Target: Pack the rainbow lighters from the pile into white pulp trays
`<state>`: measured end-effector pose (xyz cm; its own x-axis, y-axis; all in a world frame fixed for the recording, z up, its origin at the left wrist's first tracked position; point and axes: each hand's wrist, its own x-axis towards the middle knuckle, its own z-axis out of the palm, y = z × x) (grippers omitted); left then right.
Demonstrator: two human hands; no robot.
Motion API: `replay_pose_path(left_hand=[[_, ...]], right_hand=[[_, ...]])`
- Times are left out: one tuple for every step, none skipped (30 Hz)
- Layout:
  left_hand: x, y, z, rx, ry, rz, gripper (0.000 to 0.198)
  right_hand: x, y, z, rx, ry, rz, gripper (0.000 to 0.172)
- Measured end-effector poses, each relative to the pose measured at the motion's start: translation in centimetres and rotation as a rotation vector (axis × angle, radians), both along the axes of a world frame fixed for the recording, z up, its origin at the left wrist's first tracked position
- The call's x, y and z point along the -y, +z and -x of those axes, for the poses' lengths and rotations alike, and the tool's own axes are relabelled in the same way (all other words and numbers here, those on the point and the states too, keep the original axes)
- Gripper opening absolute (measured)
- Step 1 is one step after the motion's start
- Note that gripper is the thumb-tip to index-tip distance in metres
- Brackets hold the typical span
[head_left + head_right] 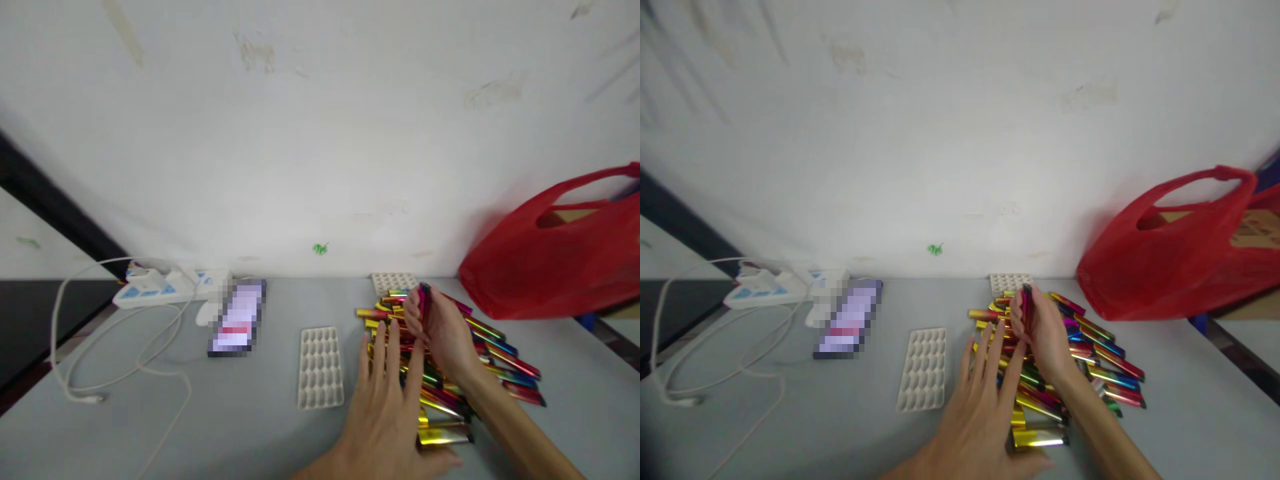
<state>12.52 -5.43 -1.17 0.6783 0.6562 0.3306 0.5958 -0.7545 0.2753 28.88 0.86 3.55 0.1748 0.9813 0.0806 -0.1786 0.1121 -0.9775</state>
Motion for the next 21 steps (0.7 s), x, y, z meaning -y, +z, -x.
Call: replay_pose_path(left_hand=[[0.0,0.3,0.3,-0.006,-0.008,0.014,0.142],[0.0,0.6,0.7,-0.014,-0.017,0.019,0.145],[0.0,0.8,1.2,-0.025,-0.039,0.010,0.147],[0.0,0.9,1.7,-0.033,-0.060,-0.007,0.145],[0.1,1.0,2.3,-0.029,-0.094,-0.037,0.138],[0.2,1.0,2.9,-0.018,-0.135,-0.062,0.126],[0.3,1.0,3.5,-0.002,-0.169,-0.076,0.108],[0.5,0.9,4.0,0.017,-0.183,-0.095,0.087],[0.6,0.7,4.4,0.033,-0.177,-0.115,0.064],[0.7,0.5,4.7,0.050,-0.160,-0.134,0.041],[0.8,0.2,5.0,0.059,-0.144,-0.153,0.023],[0.8,0.0,5.1,0.065,-0.126,-0.173,0.011],[0.9,-0.3,5.2,0.066,-0.110,-0.192,0.008],[0.9,-0.5,5.2,0.062,-0.100,-0.209,0.009],[0.9,-0.6,5.2,0.056,-0.097,-0.218,0.009],[0.9,-0.7,5.3,0.044,-0.100,-0.224,0.008],[0.9,-0.6,5.4,0.031,-0.105,-0.231,0.007],[1.0,-0.4,5.6,0.013,-0.111,-0.240,0.008],[1.0,-0.2,5.8,-0.010,-0.121,-0.251,0.010],[1.1,0.1,6.1,-0.040,-0.133,-0.265,0.012],[1.3,0.5,6.4,-0.073,-0.152,-0.274,0.013]], right_hand=[[0.1,0.2,0.2,-0.048,0.001,0.005,0.044],[0.2,0.4,0.3,-0.079,-0.006,0.002,0.043],[0.3,0.5,0.3,-0.089,-0.017,-0.005,0.043],[0.4,0.5,0.3,-0.095,-0.027,-0.015,0.044],[0.4,0.5,0.2,-0.103,-0.030,-0.025,0.045],[0.3,0.4,0.1,-0.112,-0.023,-0.037,0.047],[0.2,0.3,-0.1,-0.120,-0.008,-0.049,0.048],[0.2,0.2,-0.3,-0.120,0.015,-0.059,0.050],[0.1,0.2,-0.5,-0.112,0.041,-0.065,0.050],[0.2,0.3,-0.6,-0.095,0.065,-0.063,0.050],[0.5,0.5,-0.7,-0.063,0.080,-0.051,0.048],[1.1,0.8,-0.8,-0.005,0.087,-0.030,0.046],[1.9,1.2,-0.9,0.072,0.090,-0.004,0.044],[2.9,1.5,-0.9,0.200,0.087,0.019,0.041],[4.3,1.8,-1.0,0.384,0.091,0.030,0.039],[5.8,1.9,-1.2,0.570,0.116,0.022,0.036],[7.4,1.8,-1.4,0.754,0.151,0.021,0.031],[9.1,1.4,-1.8,0.920,0.168,0.009,0.026],[10.6,0.7,-2.4,1.037,0.192,-0.033,0.018],[12.0,-0.1,-3.0,1.109,0.235,-0.092,0.007],[13.2,-1.1,-3.7,1.147,0.259,-0.182,0.011]])
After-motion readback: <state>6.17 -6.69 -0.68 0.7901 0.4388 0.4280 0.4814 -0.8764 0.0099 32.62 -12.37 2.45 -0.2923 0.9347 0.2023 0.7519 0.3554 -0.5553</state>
